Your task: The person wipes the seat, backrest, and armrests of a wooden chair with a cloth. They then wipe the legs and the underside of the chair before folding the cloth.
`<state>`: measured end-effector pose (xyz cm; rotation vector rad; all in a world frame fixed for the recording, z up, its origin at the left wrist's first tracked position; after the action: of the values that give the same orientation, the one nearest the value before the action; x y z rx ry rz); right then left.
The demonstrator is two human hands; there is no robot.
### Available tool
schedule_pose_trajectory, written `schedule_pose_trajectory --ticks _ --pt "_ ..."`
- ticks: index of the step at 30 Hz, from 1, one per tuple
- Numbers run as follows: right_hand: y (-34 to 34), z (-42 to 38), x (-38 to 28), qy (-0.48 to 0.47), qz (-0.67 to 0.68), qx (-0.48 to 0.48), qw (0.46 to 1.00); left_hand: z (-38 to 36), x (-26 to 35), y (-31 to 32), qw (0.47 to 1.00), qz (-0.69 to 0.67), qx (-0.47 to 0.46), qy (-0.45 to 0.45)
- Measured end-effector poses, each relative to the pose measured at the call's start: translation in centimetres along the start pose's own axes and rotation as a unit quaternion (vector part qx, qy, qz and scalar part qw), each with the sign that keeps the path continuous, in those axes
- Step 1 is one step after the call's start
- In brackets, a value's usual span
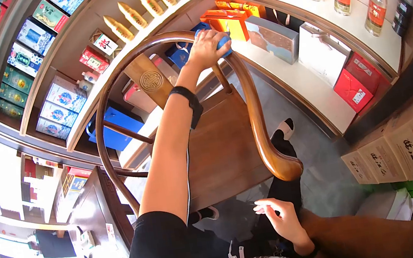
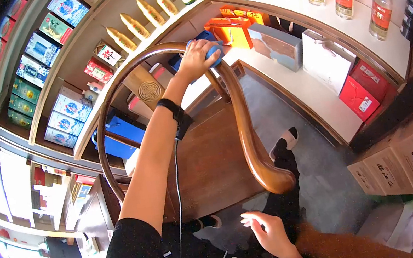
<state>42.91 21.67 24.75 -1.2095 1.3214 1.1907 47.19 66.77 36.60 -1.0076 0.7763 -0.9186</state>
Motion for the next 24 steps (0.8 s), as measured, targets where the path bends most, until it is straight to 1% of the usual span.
schedule_pose_trajectory --ticks 2,5,8,9,10,12,13,14,18,21,24 --pt "0.0 0.2 0.3 0.003 0.001 0.003 1.0 0.2 -1.7 -0.3 1.0 -0.012 0.0 -0.016" --pt "-0.1 0.4 0.4 0.005 -0.006 0.014 1.0 0.3 -3.8 -0.7 0.997 -0.001 -0.041 -0.059" --pt "-0.1 0.6 0.8 0.017 -0.016 0.016 1.0 0.2 -6.2 -1.3 0.995 -0.007 -0.037 -0.088" --pt "0.0 0.7 1.0 0.022 -0.02 0.014 0.999 0.1 -7.5 -1.0 0.996 -0.004 -0.021 -0.088" --pt "0.0 0.9 1.3 0.027 -0.026 0.012 0.999 0.3 -9.4 0.3 0.998 0.039 -0.021 -0.055" --pt "0.1 1.1 1.8 0.034 -0.03 0.012 0.999 -0.1 -10.0 -1.5 0.993 0.005 -0.009 -0.12" --pt "0.2 1.2 2.0 0.036 -0.028 0.014 0.999 -0.4 -11.0 -1.6 0.991 0.007 0.007 -0.131" --pt "0.2 1.3 2.2 0.039 -0.027 0.015 0.999 -0.7 -12.1 -1.8 0.987 0.003 -0.007 -0.16" --pt "0.2 1.6 3.2 0.054 -0.033 0.024 0.998 -2.3 -15.7 -2.3 0.983 0.026 0.041 -0.178" --pt "0.3 2.1 3.4 0.063 -0.046 0.022 0.997 -4.2 -19.2 -2.6 0.969 0.082 0.025 -0.23" --pt "0.4 2.5 3.9 0.068 -0.059 0.013 0.996 -7.0 -21.8 -3.8 0.959 0.081 0.049 -0.266"
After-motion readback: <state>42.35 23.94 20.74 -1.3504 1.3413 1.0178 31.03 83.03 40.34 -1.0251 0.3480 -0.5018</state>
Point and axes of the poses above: each hand's wrist, its own z-axis towards the middle knuckle, its own y-axis out of the palm, x = y × z, the point moved 6 cm from there along z, towards the middle knuckle, and after that the axes turned 8 degrees about -x, right-handed, at the moved point
